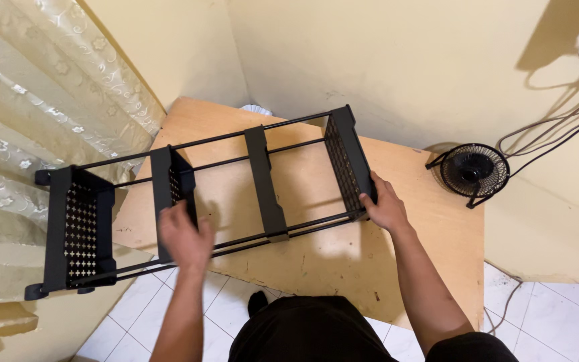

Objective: The person disassembles a black three-tier rolling cart by removing the top tray, then detaching the side panels and vertical support rods. The components are placed on a wooden table.

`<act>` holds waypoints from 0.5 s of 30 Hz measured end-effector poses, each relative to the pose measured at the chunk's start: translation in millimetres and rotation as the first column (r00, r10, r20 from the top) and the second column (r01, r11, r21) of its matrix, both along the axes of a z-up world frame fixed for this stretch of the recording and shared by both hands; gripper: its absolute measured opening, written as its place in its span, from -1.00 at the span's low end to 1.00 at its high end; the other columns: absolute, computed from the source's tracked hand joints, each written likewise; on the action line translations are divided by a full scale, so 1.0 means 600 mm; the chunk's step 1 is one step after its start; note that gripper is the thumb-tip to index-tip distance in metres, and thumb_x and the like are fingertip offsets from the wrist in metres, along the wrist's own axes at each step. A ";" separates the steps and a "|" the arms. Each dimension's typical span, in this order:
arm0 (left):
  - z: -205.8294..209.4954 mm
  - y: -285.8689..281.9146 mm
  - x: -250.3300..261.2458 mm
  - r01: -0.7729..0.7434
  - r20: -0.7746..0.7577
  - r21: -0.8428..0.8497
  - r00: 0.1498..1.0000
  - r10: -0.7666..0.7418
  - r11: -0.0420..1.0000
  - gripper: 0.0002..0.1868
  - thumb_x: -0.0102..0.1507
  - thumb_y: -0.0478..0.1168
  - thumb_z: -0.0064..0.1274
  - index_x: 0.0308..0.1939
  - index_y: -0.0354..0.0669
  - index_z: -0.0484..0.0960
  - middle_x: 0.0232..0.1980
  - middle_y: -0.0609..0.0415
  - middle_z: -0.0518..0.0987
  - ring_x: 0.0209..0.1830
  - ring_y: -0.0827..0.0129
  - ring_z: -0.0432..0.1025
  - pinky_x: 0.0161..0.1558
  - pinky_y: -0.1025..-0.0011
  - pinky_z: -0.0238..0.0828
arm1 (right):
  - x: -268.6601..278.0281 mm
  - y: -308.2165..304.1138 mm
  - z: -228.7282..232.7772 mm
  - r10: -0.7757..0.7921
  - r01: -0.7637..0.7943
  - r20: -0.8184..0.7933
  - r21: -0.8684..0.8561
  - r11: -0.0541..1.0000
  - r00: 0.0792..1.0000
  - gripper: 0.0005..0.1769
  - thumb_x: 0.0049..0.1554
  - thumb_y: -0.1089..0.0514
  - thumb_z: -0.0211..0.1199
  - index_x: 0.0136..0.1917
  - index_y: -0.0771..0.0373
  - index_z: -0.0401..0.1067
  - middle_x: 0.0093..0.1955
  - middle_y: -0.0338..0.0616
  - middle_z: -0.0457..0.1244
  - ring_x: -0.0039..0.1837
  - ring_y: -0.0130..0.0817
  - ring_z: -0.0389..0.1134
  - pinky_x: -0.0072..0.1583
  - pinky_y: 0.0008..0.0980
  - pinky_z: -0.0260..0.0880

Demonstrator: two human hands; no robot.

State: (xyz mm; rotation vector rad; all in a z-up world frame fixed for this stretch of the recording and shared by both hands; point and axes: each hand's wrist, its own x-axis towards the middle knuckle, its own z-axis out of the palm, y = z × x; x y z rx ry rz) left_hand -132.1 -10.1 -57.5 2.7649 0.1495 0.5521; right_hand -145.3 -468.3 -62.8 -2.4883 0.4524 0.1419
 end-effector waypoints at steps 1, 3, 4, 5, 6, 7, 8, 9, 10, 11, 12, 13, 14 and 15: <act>0.006 -0.034 -0.001 0.106 -0.008 -0.066 0.994 -0.107 0.992 -0.39 0.16 -0.21 0.20 0.27 -0.34 0.49 0.28 -0.33 0.42 0.36 -0.15 0.26 0.35 0.00 0.20 | 0.000 -0.008 -0.004 0.016 -0.017 0.023 0.027 1.000 1.000 -0.23 0.21 -0.02 0.18 0.62 0.06 0.04 0.52 -0.01 0.13 0.45 -0.05 0.24 0.40 -0.17 0.23; 0.018 -0.105 0.002 0.351 0.055 -0.192 0.936 -0.347 0.916 -0.55 0.17 -0.27 0.17 0.14 -0.29 0.57 0.17 -0.24 0.51 0.26 -0.09 0.36 0.29 0.05 0.29 | 0.000 -0.023 -0.017 0.045 -0.051 0.070 0.077 0.996 0.997 -0.32 0.25 0.06 0.10 0.61 0.04 0.08 0.55 0.00 0.13 0.47 -0.04 0.23 0.42 -0.17 0.21; 0.023 -0.139 0.002 0.485 0.128 -0.241 0.874 -0.468 0.840 -0.64 0.21 -0.28 0.17 0.08 -0.28 0.59 0.11 -0.21 0.55 0.21 -0.07 0.41 0.25 0.07 0.34 | 0.000 -0.028 -0.024 0.067 -0.077 0.101 0.099 0.992 0.993 -0.32 0.24 0.08 0.10 0.60 0.06 0.09 0.54 0.03 0.14 0.48 -0.03 0.22 0.42 -0.17 0.21; 0.027 -0.176 -0.002 0.558 0.155 -0.230 0.830 -0.536 0.797 -0.64 0.17 -0.28 0.17 0.05 -0.28 0.60 0.08 -0.21 0.56 0.16 -0.09 0.42 0.20 0.07 0.36 | 0.002 -0.034 -0.031 0.088 -0.104 0.134 0.120 0.987 0.987 -0.32 0.23 0.11 0.11 0.60 0.08 0.11 0.53 0.06 0.14 0.48 -0.02 0.22 0.43 -0.17 0.21; 0.030 -0.211 -0.006 0.626 0.181 -0.217 0.779 -0.600 0.749 -0.64 0.14 -0.29 0.18 0.01 -0.27 0.61 0.04 -0.21 0.57 0.11 -0.12 0.43 0.15 0.08 0.38 | 0.001 -0.042 -0.035 0.108 -0.132 0.168 0.140 0.981 0.980 -0.32 0.22 0.13 0.11 0.59 0.10 0.12 0.51 0.09 0.15 0.49 -0.01 0.21 0.44 -0.18 0.21; 0.031 -0.240 -0.007 0.662 0.100 -0.252 0.743 -0.662 0.706 -0.65 0.16 -0.26 0.18 0.03 -0.25 0.61 0.02 -0.18 0.57 0.09 -0.09 0.44 0.12 0.09 0.39 | -0.001 -0.048 -0.038 0.107 -0.131 0.168 0.137 0.982 0.980 -0.32 0.22 0.13 0.13 0.59 0.08 0.13 0.50 0.09 0.17 0.48 -0.01 0.22 0.43 -0.18 0.22; 0.031 -0.265 -0.007 0.692 0.021 -0.291 0.695 -0.719 0.661 -0.65 0.19 -0.22 0.18 0.04 -0.23 0.62 0.00 -0.15 0.58 0.06 -0.05 0.45 0.08 0.10 0.40 | -0.002 -0.049 -0.041 0.107 -0.130 0.168 0.133 0.983 0.980 -0.33 0.22 0.12 0.14 0.58 0.05 0.15 0.49 0.08 0.19 0.47 -0.01 0.24 0.43 -0.19 0.23; 0.029 -0.288 -0.009 0.715 -0.054 -0.334 0.637 -0.769 0.615 -0.65 0.21 -0.19 0.18 0.05 -0.21 0.63 -0.02 -0.12 0.58 0.03 -0.02 0.46 0.05 0.11 0.42 | -0.002 -0.049 -0.043 0.106 -0.129 0.167 0.129 0.983 0.980 -0.33 0.21 0.11 0.16 0.58 0.03 0.16 0.47 0.08 0.21 0.46 -0.01 0.25 0.42 -0.19 0.24; 0.024 -0.309 -0.013 0.698 -0.092 -0.369 0.629 -0.772 0.613 -0.67 0.24 -0.15 0.14 0.04 -0.20 0.63 -0.04 -0.11 0.59 -0.01 -0.01 0.48 -0.01 0.10 0.43 | -0.005 -0.050 -0.044 0.086 -0.107 0.145 0.146 0.983 0.986 -0.33 0.21 0.10 0.16 0.58 -0.02 0.16 0.46 0.06 0.22 0.45 -0.02 0.27 0.41 -0.20 0.25; 0.018 -0.327 -0.018 0.678 -0.131 -0.403 0.622 -0.772 0.615 -0.68 0.27 -0.11 0.11 0.03 -0.19 0.64 -0.06 -0.09 0.60 -0.05 0.00 0.49 -0.06 0.10 0.44 | -0.008 -0.049 -0.044 0.069 -0.088 0.120 0.163 0.983 0.990 -0.32 0.22 0.09 0.16 0.58 -0.06 0.16 0.45 0.04 0.24 0.44 -0.03 0.29 0.40 -0.21 0.26; 0.011 -0.340 -0.022 0.655 -0.170 -0.436 0.613 -0.772 0.616 -0.68 0.30 -0.06 0.07 0.01 -0.18 0.64 -0.09 -0.07 0.61 -0.10 0.02 0.50 -0.12 0.09 0.45 | -0.010 -0.048 -0.043 0.052 -0.068 0.095 0.180 0.981 0.994 -0.32 0.22 0.07 0.16 0.59 -0.11 0.16 0.44 0.02 0.26 0.42 -0.04 0.31 0.39 -0.22 0.28; 0.004 -0.347 -0.025 0.659 -0.259 -0.342 0.619 -0.742 0.670 -0.67 0.32 0.00 0.03 -0.03 -0.16 0.63 -0.13 -0.04 0.61 -0.13 0.04 0.52 -0.15 0.09 0.47 | -0.013 -0.046 -0.043 0.049 -0.059 0.061 0.174 0.983 0.997 -0.32 0.23 0.05 0.15 0.60 -0.15 0.14 0.43 0.02 0.26 0.42 -0.03 0.31 0.39 -0.22 0.28; -0.002 -0.351 -0.029 0.662 -0.344 -0.242 0.625 -0.700 0.710 -0.64 0.34 0.07 -0.01 -0.08 -0.14 0.62 -0.17 -0.02 0.62 -0.16 0.06 0.53 -0.18 0.09 0.48 | -0.015 -0.044 -0.043 0.045 -0.049 0.026 0.168 0.985 0.999 -0.31 0.24 0.04 0.15 0.61 -0.18 0.12 0.43 0.02 0.27 0.41 -0.02 0.32 0.39 -0.22 0.29; -0.009 -0.356 -0.031 0.662 -0.420 -0.137 0.635 -0.648 0.737 -0.60 0.37 0.13 -0.06 -0.13 -0.13 0.61 -0.22 0.01 0.63 -0.20 0.08 0.55 -0.21 0.08 0.50 | -0.014 -0.046 -0.041 0.044 -0.043 -0.005 0.159 0.986 0.999 -0.31 0.26 0.02 0.14 0.62 -0.22 0.10 0.42 0.03 0.28 0.40 -0.01 0.32 0.39 -0.22 0.29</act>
